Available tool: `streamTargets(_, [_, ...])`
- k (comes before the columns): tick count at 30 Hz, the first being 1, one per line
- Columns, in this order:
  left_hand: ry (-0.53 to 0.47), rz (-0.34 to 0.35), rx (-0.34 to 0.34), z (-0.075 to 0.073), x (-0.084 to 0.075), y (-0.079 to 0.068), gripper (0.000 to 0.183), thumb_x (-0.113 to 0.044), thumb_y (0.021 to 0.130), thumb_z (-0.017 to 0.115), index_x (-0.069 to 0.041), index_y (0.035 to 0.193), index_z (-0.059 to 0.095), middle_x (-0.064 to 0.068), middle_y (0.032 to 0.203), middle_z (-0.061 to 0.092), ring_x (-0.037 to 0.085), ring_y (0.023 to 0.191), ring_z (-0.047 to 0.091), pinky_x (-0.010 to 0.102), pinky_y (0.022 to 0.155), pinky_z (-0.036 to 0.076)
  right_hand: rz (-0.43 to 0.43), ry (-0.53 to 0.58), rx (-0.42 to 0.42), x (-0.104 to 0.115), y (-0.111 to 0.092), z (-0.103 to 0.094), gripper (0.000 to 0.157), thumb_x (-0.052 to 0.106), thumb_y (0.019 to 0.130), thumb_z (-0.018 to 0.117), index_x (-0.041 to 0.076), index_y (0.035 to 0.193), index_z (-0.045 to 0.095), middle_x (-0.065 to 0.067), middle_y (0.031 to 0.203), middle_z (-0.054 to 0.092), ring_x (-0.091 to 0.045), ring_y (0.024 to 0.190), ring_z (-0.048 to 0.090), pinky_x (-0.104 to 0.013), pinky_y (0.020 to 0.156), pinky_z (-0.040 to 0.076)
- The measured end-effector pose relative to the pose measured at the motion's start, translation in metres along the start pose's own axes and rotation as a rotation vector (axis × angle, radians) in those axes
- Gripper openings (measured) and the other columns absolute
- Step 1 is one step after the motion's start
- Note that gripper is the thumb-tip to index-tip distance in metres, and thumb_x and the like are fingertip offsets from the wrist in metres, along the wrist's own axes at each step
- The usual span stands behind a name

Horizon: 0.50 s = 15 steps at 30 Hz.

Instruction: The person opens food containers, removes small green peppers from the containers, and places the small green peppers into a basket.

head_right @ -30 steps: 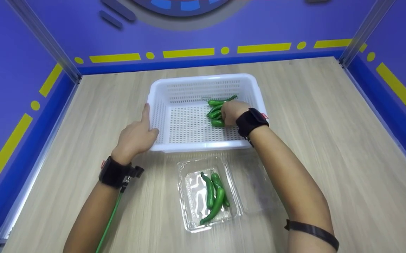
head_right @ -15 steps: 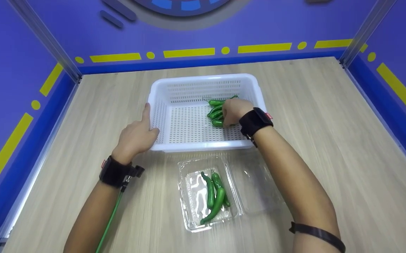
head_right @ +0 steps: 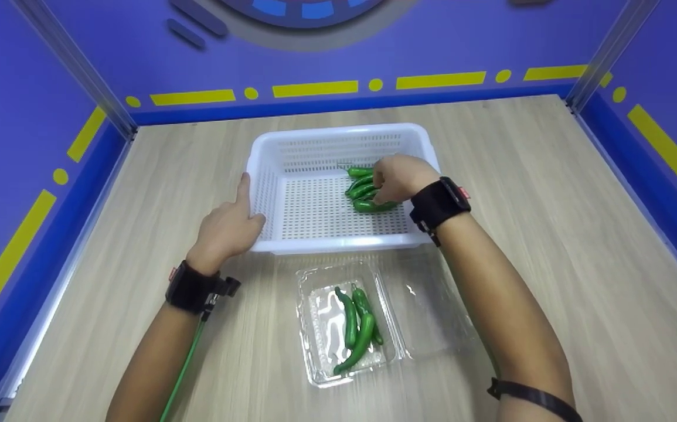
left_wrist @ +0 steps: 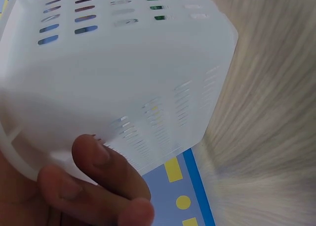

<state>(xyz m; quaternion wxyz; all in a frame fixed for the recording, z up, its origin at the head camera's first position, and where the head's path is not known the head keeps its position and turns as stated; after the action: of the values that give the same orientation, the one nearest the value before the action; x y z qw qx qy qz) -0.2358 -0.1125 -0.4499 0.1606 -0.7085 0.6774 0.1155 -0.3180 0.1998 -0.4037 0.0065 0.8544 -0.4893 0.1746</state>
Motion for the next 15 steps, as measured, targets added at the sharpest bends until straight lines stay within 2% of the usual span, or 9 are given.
streamTargets(7, [0.003, 0.002, -0.008, 0.000, 0.000, -0.001, 0.089, -0.032, 0.096, 0.048, -0.005, 0.164, -0.002, 0.008, 0.070, 0.063, 0.025, 0.061, 0.061, 0.039, 0.052, 0.040, -0.056, 0.030, -0.067, 0.012, -0.016, -0.014, 0.025, 0.014, 0.080, 0.081, 0.006, 0.102, 0.073, -0.012, 0.099, 0.073, -0.026, 0.092, 0.065, -0.046, 0.083, 0.050])
streamTargets(15, [0.003, 0.015, -0.019, 0.000, 0.000, -0.001, 0.088, -0.031, 0.095, 0.048, -0.004, 0.164, -0.001, 0.008, 0.068, 0.062, 0.024, 0.058, 0.059, 0.038, 0.050, 0.040, -0.095, 0.025, -0.094, 0.038, -0.041, -0.021, 0.025, 0.023, 0.083, 0.082, 0.010, 0.102, 0.073, -0.007, 0.098, 0.073, -0.022, 0.089, 0.065, -0.041, 0.081, 0.050])
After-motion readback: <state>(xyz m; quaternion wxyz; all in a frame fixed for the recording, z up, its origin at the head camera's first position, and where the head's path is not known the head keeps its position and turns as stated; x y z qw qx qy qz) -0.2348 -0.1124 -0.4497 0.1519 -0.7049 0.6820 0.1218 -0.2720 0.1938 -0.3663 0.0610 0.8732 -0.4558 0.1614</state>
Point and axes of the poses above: each hand's wrist, its own y-axis towards the middle knuckle, its own z-axis out of the palm, x = y × z, the point moved 1 cm from there along y, towards the middle knuckle
